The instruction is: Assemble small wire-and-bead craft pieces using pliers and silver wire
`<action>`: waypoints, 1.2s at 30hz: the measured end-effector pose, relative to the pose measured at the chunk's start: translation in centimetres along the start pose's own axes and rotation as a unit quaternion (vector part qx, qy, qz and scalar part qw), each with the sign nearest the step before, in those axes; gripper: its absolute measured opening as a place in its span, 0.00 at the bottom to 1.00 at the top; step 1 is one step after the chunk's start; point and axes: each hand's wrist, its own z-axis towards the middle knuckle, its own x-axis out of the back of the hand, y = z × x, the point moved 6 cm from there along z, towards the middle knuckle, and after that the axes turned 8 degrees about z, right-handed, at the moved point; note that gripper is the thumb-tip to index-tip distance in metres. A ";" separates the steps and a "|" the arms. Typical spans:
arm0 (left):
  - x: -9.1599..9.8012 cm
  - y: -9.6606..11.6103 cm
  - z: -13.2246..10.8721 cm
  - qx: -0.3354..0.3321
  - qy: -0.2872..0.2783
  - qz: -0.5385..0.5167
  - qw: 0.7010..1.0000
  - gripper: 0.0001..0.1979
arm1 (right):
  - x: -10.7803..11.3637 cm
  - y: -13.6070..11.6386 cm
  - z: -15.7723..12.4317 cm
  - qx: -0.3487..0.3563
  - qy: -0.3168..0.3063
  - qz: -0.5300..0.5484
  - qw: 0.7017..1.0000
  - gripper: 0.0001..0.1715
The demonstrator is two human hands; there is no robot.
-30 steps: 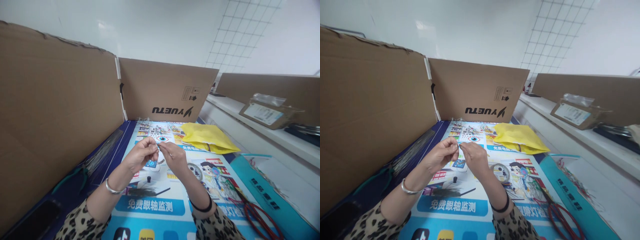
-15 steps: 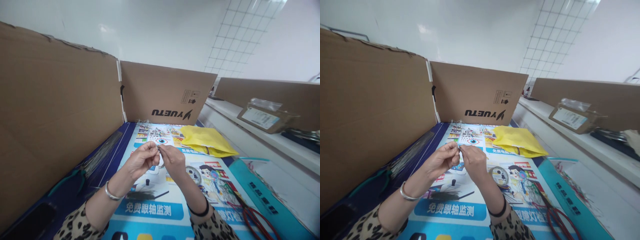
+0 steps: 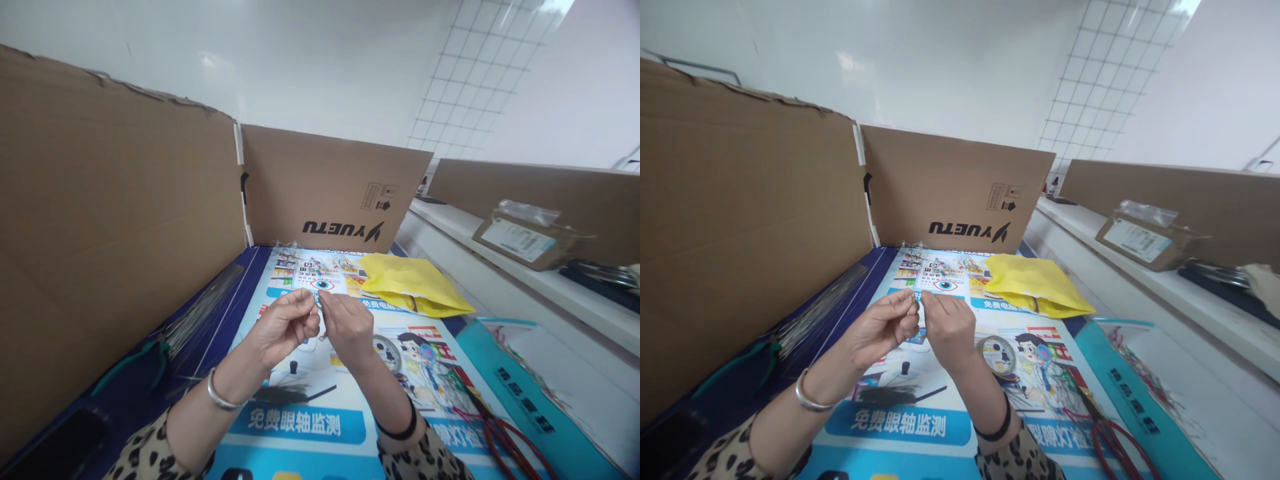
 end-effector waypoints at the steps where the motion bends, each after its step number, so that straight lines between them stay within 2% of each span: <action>1: 0.1 0.1 0.0 -0.004 0.001 0.011 1.000 0.09 | 0.0 0.1 0.1 -0.004 0.001 0.017 1.000 0.12; 4: 0.4 0.7 0.1 -0.027 0.007 0.064 0.998 0.10 | 0.1 0.7 0.4 -0.037 0.009 0.097 0.995 0.11; 7: 0.9 1.2 0.2 -0.053 0.021 0.139 0.989 0.09 | 0.3 1.7 0.8 -0.129 -0.010 0.197 0.972 0.09; 9: 1.3 1.5 0.2 -0.064 0.043 0.193 0.978 0.10 | 0.0 2.6 0.8 -0.226 -0.053 0.288 0.929 0.08; 11: 1.4 1.9 0.2 -0.083 0.063 0.249 0.963 0.11 | -0.7 3.1 0.5 -0.314 -0.094 0.385 0.863 0.09; 13: 1.4 2.2 0.3 -0.103 0.075 0.308 0.943 0.10 | -1.2 3.3 0.2 -0.362 -0.109 0.455 0.806 0.12; 15: 1.2 2.4 0.4 -0.117 0.078 0.359 0.923 0.10 | -1.5 3.4 0.0 -0.380 -0.104 0.483 0.782 0.13; 19: 1.2 2.5 0.5 -0.130 0.064 0.422 0.895 0.08 | -1.9 3.6 -0.3 -0.391 -0.082 0.484 0.779 0.12; 22: 1.3 2.7 0.5 -0.137 0.061 0.470 0.870 0.06 | -2.2 3.6 -0.6 -0.409 -0.060 0.515 0.751 0.11; 24: 1.2 2.7 0.4 -0.130 0.046 0.481 0.866 0.05 | -2.4 3.6 -0.8 -0.424 -0.056 0.547 0.720 0.11; 26: 0.9 2.3 0.4 -0.105 0.006 0.468 0.878 0.06 | -2.6 3.7 -0.8 -0.437 -0.051 0.566 0.697 0.11; 28: 0.6 1.9 0.4 -0.090 -0.022 0.447 0.890 0.06 | -2.5 4.0 -0.8 -0.447 -0.041 0.570 0.689 0.12; 31: 0.8 2.0 0.5 -0.096 -0.005 0.427 0.899 0.07 | -2.3 4.3 -0.7 -0.441 -0.041 0.567 0.694 0.12; 36: 1.2 2.0 0.7 -0.106 0.026 0.424 0.899 0.06 | -2.0 4.1 -0.4 -0.403 -0.071 0.524 0.747 0.10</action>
